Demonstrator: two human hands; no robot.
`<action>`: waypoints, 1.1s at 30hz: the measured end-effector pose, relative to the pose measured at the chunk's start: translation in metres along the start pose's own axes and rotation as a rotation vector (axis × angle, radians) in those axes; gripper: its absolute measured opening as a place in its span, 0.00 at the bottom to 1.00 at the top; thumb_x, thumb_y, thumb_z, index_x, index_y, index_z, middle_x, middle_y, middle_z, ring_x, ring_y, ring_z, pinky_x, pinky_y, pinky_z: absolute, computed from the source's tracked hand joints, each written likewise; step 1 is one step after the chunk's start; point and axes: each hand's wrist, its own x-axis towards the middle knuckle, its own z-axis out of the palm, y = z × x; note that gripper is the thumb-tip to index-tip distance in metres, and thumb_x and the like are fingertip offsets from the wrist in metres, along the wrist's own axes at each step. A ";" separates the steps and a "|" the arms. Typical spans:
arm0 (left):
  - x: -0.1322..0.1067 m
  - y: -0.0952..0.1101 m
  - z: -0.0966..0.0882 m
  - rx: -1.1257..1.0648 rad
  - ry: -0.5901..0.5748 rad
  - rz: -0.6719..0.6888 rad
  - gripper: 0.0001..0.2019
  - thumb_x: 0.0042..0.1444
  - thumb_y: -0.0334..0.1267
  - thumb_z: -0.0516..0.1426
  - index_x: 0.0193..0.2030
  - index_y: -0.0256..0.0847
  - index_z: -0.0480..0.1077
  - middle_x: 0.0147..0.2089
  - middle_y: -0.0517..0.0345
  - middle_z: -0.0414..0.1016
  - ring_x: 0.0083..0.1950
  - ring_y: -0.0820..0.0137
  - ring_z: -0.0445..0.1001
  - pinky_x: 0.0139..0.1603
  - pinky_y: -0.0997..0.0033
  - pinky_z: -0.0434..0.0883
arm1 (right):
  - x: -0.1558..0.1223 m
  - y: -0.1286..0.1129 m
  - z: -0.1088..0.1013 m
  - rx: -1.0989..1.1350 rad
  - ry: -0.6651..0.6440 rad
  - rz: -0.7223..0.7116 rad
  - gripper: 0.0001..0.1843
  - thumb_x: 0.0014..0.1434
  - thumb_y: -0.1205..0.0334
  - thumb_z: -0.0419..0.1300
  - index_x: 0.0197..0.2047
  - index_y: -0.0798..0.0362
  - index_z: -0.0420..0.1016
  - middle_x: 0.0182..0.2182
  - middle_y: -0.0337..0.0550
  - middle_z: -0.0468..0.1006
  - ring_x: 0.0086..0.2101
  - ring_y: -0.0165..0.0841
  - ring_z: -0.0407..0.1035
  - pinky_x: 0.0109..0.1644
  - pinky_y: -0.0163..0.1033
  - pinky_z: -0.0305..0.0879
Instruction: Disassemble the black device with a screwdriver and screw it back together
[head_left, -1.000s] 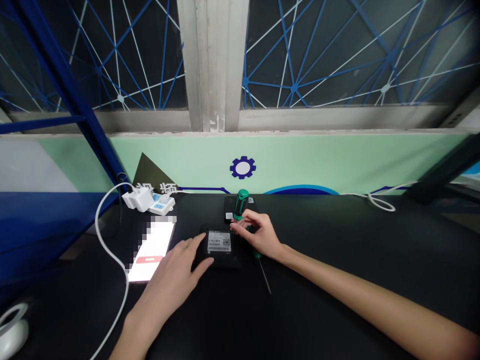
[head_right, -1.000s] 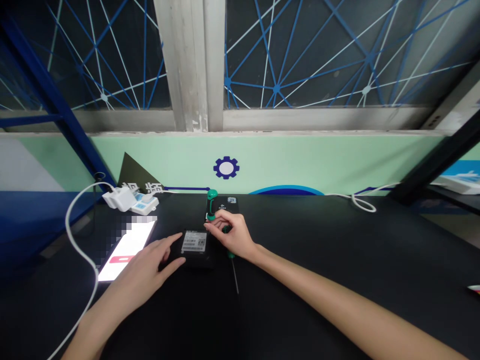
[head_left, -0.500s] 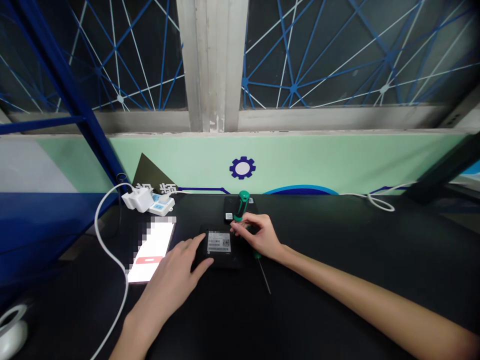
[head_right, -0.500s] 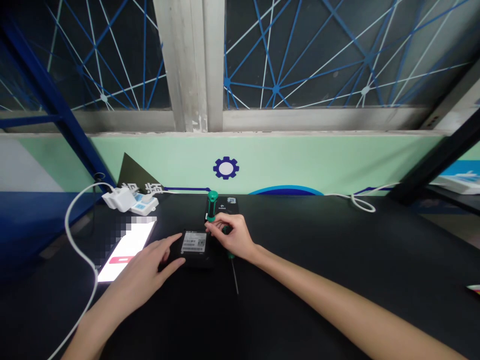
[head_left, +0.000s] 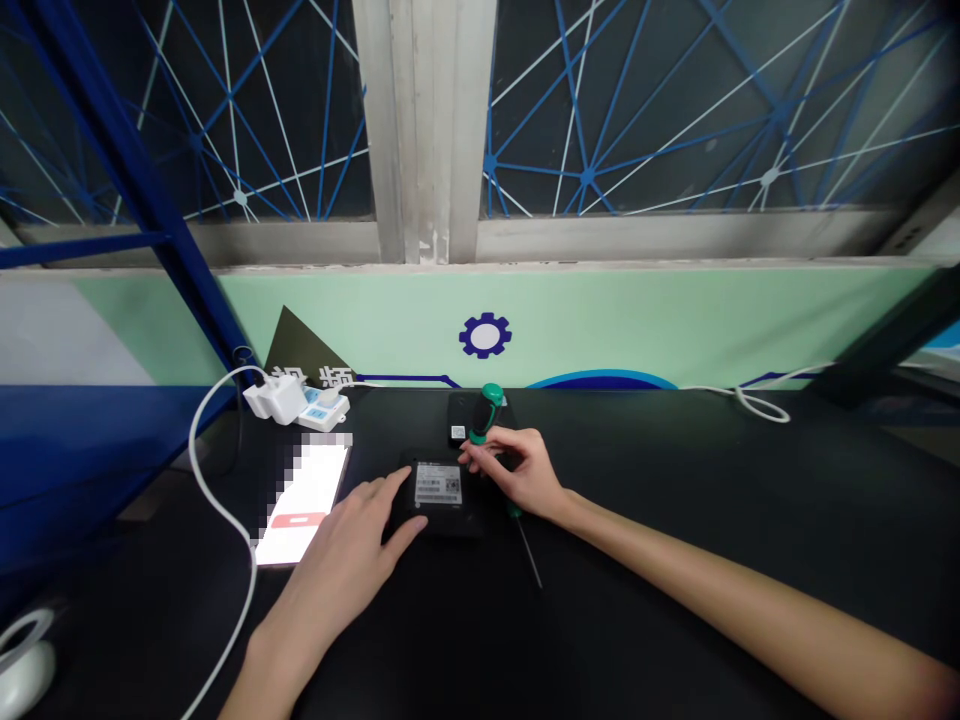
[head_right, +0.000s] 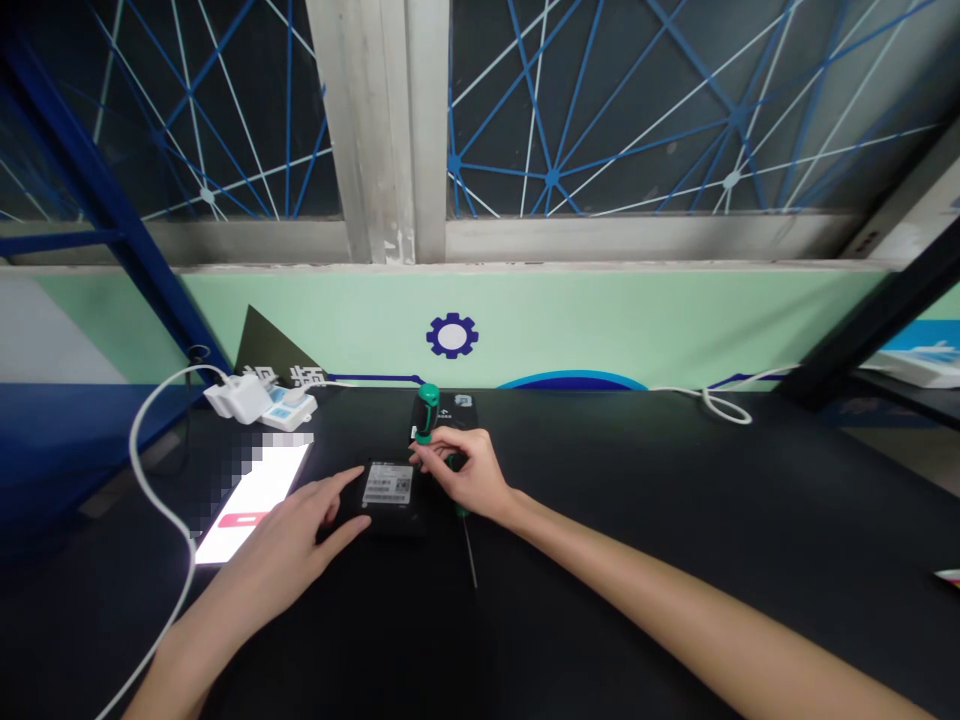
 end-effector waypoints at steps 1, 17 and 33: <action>0.000 0.001 0.000 -0.002 0.004 0.001 0.29 0.66 0.55 0.49 0.69 0.45 0.60 0.48 0.49 0.75 0.47 0.57 0.75 0.41 0.62 0.72 | 0.000 0.000 0.000 -0.001 0.005 0.003 0.12 0.63 0.58 0.62 0.30 0.55 0.77 0.28 0.46 0.84 0.23 0.32 0.76 0.27 0.35 0.73; -0.001 0.003 -0.002 -0.020 0.014 -0.001 0.28 0.66 0.54 0.49 0.69 0.45 0.60 0.48 0.49 0.75 0.49 0.56 0.75 0.41 0.62 0.72 | 0.001 0.010 0.003 -0.059 0.051 0.055 0.14 0.58 0.55 0.67 0.26 0.53 0.71 0.20 0.40 0.78 0.20 0.31 0.72 0.25 0.35 0.69; 0.000 0.000 0.000 -0.025 0.022 0.023 0.28 0.66 0.55 0.48 0.68 0.45 0.60 0.46 0.50 0.75 0.46 0.58 0.75 0.41 0.63 0.71 | -0.001 0.004 0.001 0.025 0.005 0.049 0.14 0.62 0.52 0.63 0.31 0.54 0.76 0.28 0.47 0.83 0.23 0.33 0.76 0.25 0.36 0.75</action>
